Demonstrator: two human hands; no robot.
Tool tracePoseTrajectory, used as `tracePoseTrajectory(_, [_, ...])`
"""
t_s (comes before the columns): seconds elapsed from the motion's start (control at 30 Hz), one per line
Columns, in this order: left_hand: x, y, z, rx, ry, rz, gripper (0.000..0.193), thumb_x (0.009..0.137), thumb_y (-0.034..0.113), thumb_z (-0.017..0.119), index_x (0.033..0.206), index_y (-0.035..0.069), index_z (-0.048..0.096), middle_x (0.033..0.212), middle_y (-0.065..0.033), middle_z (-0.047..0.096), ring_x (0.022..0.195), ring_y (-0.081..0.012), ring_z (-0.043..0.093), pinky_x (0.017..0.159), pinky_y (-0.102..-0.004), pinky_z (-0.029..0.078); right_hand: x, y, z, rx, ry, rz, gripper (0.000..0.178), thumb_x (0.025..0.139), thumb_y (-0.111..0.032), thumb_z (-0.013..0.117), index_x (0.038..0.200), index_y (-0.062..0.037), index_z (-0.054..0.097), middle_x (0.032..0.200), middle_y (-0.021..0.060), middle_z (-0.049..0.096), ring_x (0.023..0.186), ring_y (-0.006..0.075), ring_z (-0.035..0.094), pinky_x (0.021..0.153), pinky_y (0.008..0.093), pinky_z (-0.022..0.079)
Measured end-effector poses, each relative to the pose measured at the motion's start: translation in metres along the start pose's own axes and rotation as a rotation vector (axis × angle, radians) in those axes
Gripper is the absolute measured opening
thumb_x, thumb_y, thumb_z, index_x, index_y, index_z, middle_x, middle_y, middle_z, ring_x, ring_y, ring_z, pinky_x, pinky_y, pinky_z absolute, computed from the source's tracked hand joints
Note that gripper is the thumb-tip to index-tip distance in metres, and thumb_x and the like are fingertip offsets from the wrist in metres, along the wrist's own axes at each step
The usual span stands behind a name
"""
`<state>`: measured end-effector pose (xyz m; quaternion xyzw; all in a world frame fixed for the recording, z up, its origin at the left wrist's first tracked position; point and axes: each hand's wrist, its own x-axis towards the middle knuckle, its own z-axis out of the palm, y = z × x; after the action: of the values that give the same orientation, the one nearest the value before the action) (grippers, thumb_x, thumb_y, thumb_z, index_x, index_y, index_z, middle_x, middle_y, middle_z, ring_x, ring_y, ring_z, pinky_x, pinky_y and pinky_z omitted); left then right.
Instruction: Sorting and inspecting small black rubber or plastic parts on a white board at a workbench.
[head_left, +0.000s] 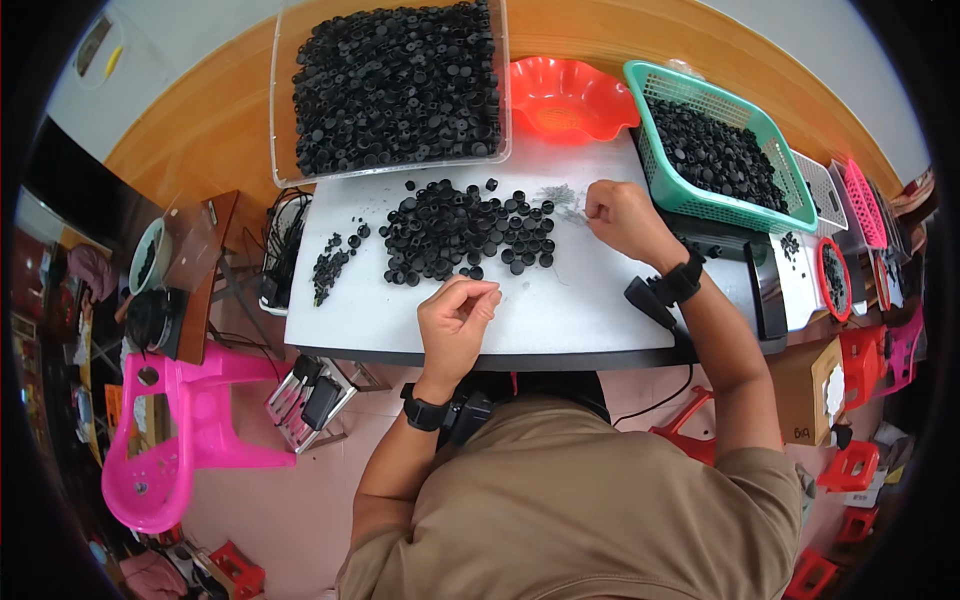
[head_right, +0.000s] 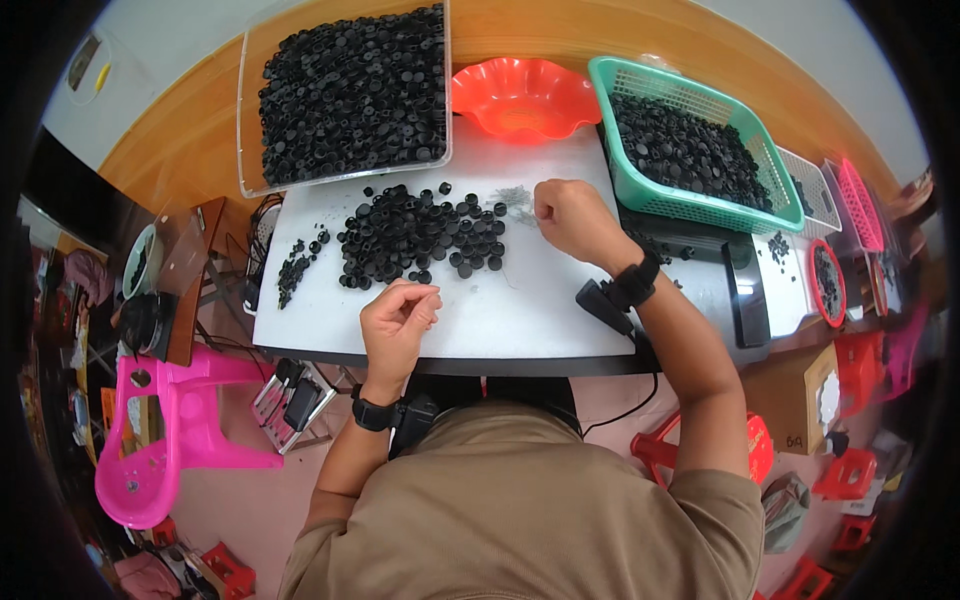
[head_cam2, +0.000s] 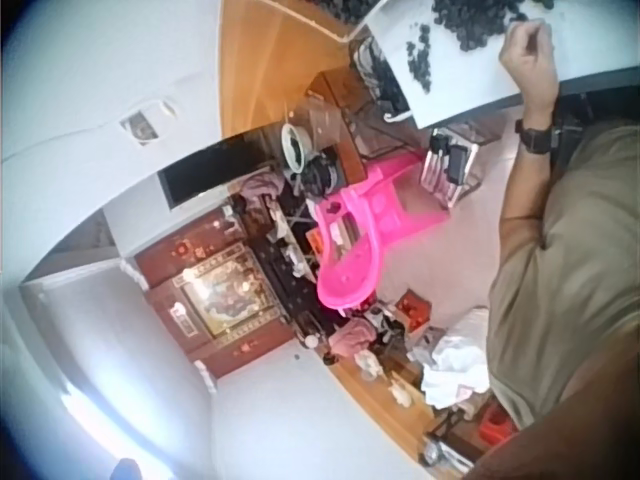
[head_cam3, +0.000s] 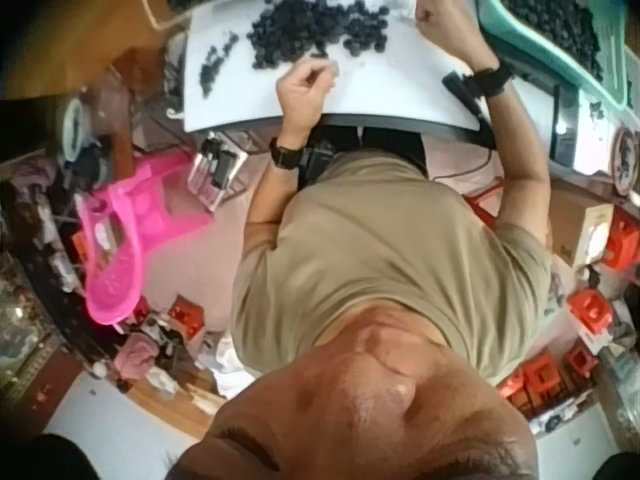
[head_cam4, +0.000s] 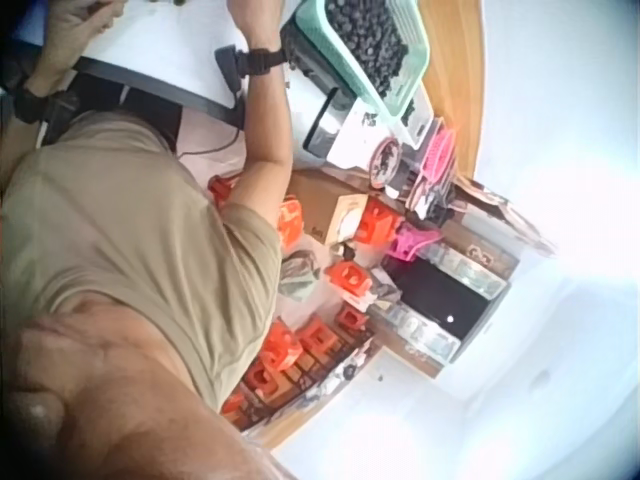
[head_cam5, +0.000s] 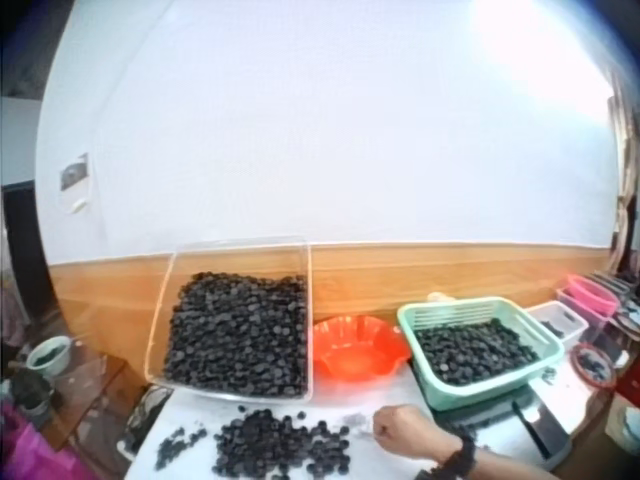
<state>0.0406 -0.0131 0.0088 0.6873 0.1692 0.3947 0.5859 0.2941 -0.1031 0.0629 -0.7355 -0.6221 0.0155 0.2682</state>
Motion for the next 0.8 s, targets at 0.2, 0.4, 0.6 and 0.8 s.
tracePoseTrajectory(0.2, [-0.001, 0.001, 0.001, 0.037, 0.039, -0.008, 0.005, 0.081, 0.001, 0.065, 0.085, -0.002, 0.065, 0.075, -0.0038, 0.059, 0.063, -0.0072, 0.053, 0.056, -0.0195, 0.043, -0.012, -0.005, 0.013, 0.513, 0.003, 0.161, 0.009, 0.075, 0.004, 0.058, 0.083, 0.0031, 0.061, 0.066, 0.0076, 0.056, 0.057, 0.0121, 0.052, 0.052, 0.0265, 0.042])
tracePoseTrajectory(0.4, [-0.002, 0.01, 0.002, 0.121, 0.047, 0.012, 0.005, 0.08, 0.0, 0.065, 0.084, -0.002, 0.065, 0.074, -0.0038, 0.058, 0.061, -0.0069, 0.053, 0.054, -0.0194, 0.043, -0.019, -0.001, 0.008, 0.774, -0.047, 0.254, 0.01, 0.081, 0.003, 0.057, 0.089, 0.0031, 0.062, 0.069, 0.0026, 0.057, 0.055, 0.0066, 0.051, 0.048, 0.0214, 0.045])
tracePoseTrajectory(0.6, [0.012, 0.009, -0.022, 0.348, 0.277, 0.017, 0.01, 0.079, -0.002, 0.064, 0.089, -0.003, 0.064, 0.077, -0.0021, 0.055, 0.064, -0.0064, 0.052, 0.056, -0.0186, 0.041, -0.019, 0.005, 0.012, 1.029, -0.019, 0.32, 0.009, 0.079, 0.005, 0.061, 0.087, 0.003, 0.063, 0.07, 0.0032, 0.059, 0.058, 0.0076, 0.054, 0.049, 0.0207, 0.047])
tracePoseTrajectory(0.8, [0.045, 0.015, -0.019, 0.88, 0.112, 0.14, 0.024, 0.067, 0.001, 0.07, 0.09, 0.003, 0.065, 0.08, -0.0077, 0.054, 0.07, -0.0203, 0.054, 0.063, -0.0294, 0.044, -0.019, 0.001, 0.016, 1.05, 0.014, 0.312, 0.008, 0.077, 0.004, 0.064, 0.085, 0.0036, 0.063, 0.072, 0.0039, 0.06, 0.061, 0.0078, 0.056, 0.051, 0.0212, 0.048])
